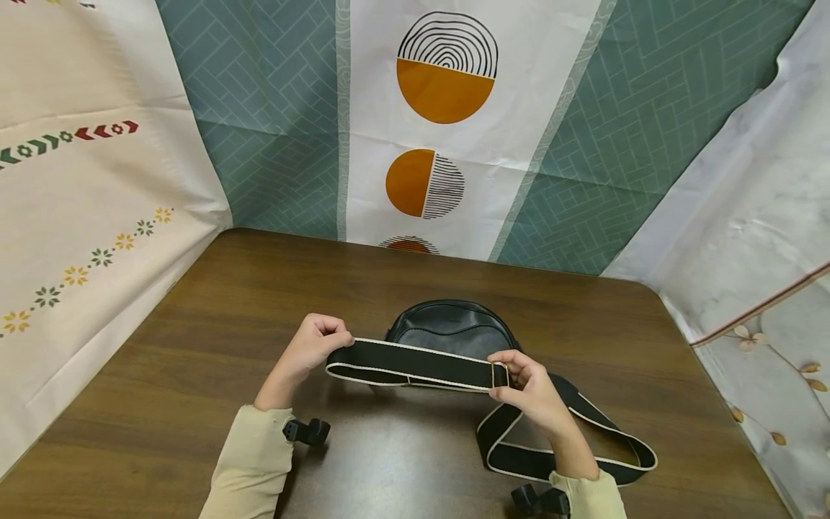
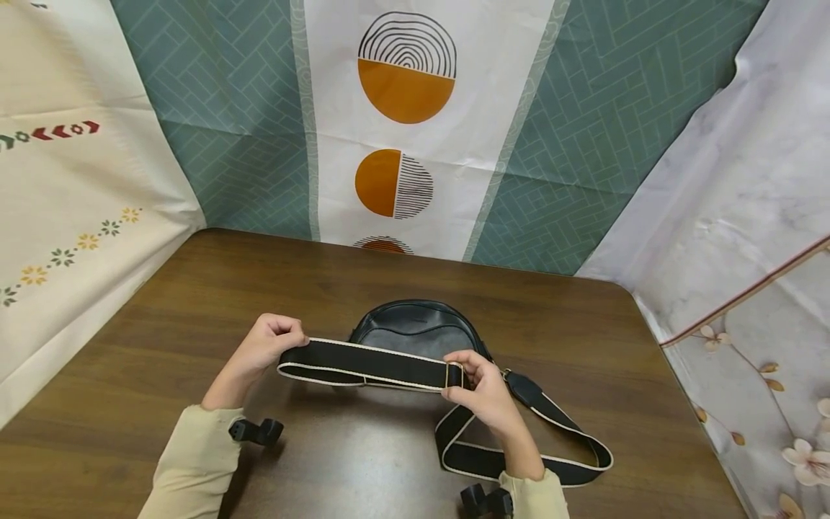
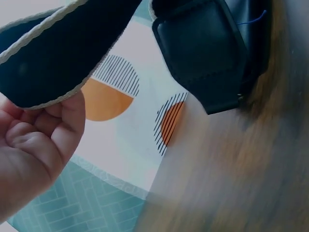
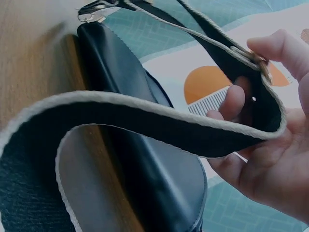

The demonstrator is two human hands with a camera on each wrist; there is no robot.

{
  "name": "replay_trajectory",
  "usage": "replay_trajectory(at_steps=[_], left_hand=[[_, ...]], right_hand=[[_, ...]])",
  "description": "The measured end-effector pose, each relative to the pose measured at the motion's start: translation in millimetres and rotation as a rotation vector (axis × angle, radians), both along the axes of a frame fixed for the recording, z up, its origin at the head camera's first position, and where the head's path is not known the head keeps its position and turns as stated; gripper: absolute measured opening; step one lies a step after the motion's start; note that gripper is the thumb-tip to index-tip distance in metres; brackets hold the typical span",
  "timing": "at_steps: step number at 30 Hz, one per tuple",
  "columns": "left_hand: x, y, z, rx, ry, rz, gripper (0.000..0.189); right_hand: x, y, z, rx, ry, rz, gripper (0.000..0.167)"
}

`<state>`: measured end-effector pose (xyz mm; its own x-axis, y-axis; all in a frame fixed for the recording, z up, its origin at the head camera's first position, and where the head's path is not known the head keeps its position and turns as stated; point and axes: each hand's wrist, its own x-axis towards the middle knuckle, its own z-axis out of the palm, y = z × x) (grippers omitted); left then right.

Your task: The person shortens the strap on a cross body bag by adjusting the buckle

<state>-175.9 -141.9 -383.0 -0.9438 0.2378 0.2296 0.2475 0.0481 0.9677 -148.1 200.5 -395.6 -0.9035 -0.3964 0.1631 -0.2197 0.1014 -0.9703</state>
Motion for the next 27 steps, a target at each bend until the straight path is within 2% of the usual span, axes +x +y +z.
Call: replay_trajectory(at_steps=[3, 9, 12, 18, 23, 27], left_hand=[[-3.8, -2.1, -6.1, -0.051, -0.006, 0.004, 0.021], [-3.1, 0.3, -2.7, -0.225, 0.009, 0.035, 0.019], [-2.6, 2.4, -0.1, -0.283, 0.018, 0.043, 0.019], [-4.6, 4.1, -0.9, -0.308, 0.006, 0.030, 0.011], [-5.6, 5.7, -1.6, -0.321, 0.008, 0.031, 0.007], [-5.9, 9.5, -0.3, -0.328, 0.013, 0.008, 0.007]], right_hand=[[0.2, 1, 1.0, 0.014, -0.003, 0.032, 0.038], [-1.3, -1, 0.1, -0.035, 0.005, 0.113, 0.041], [-2.4, -3, -1.0, -0.069, 0.012, 0.168, 0.044], [-3.8, -6, -3.6, -0.074, 0.038, 0.176, 0.047], [-2.6, -9, -1.0, -0.094, 0.011, 0.165, 0.048], [-2.3, -12, -0.4, -0.114, -0.008, 0.169, 0.046]])
